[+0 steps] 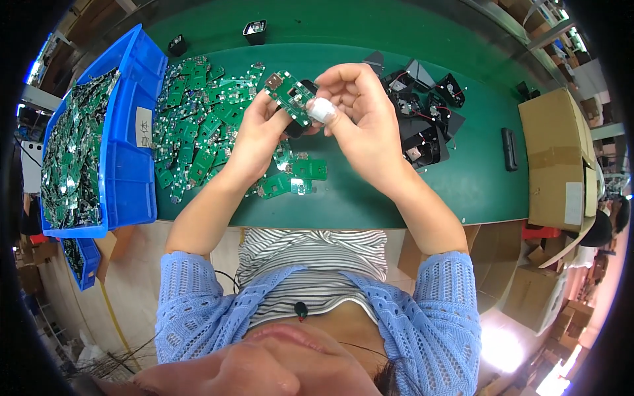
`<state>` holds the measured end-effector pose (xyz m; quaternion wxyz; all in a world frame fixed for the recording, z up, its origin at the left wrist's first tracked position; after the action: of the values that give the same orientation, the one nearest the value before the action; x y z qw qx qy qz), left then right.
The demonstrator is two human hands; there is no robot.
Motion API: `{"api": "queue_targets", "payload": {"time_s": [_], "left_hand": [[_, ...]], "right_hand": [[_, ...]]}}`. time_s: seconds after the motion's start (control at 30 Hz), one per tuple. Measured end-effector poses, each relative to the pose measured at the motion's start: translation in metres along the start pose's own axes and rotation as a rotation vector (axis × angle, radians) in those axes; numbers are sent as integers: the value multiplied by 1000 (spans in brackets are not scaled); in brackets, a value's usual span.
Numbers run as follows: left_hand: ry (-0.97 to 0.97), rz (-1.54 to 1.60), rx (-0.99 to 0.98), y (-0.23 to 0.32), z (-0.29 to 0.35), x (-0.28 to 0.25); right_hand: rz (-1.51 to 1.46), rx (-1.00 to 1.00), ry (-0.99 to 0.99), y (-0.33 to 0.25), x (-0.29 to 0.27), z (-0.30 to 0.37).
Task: The person assembles printed circuit boards into plastic housings by hand, integrating electronic components into the housings.
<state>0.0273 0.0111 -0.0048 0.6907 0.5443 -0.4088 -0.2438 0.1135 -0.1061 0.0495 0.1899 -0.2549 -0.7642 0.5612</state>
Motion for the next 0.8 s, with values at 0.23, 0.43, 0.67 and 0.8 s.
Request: {"api": "queue_targets", "payload": {"time_s": [0.23,0.43,0.67,0.8], "left_hand": [[9,47,38,0,-1,0],[-15,75,31,1,3,0],[-35,43,-36,1,10,8],[-57,-11,-133,-6,13,10]], "right_hand": [[39,32,1,2,-3,-1],[123,130,-5,7,-14,-3],[388,47,-20,18,-19,10],[538,-231,11,16,-14,10]]}}
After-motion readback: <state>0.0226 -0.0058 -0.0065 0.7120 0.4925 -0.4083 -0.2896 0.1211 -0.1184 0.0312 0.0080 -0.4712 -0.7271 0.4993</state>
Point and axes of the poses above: each hand's wrist, its own z-axis away from the middle knuckle, its own x-axis out of the palm, y = z × x, the point moved 2 cm from there along -z, towards the middle knuckle, and after that the axes turned 3 degrees about y, right-handed, at the moved point
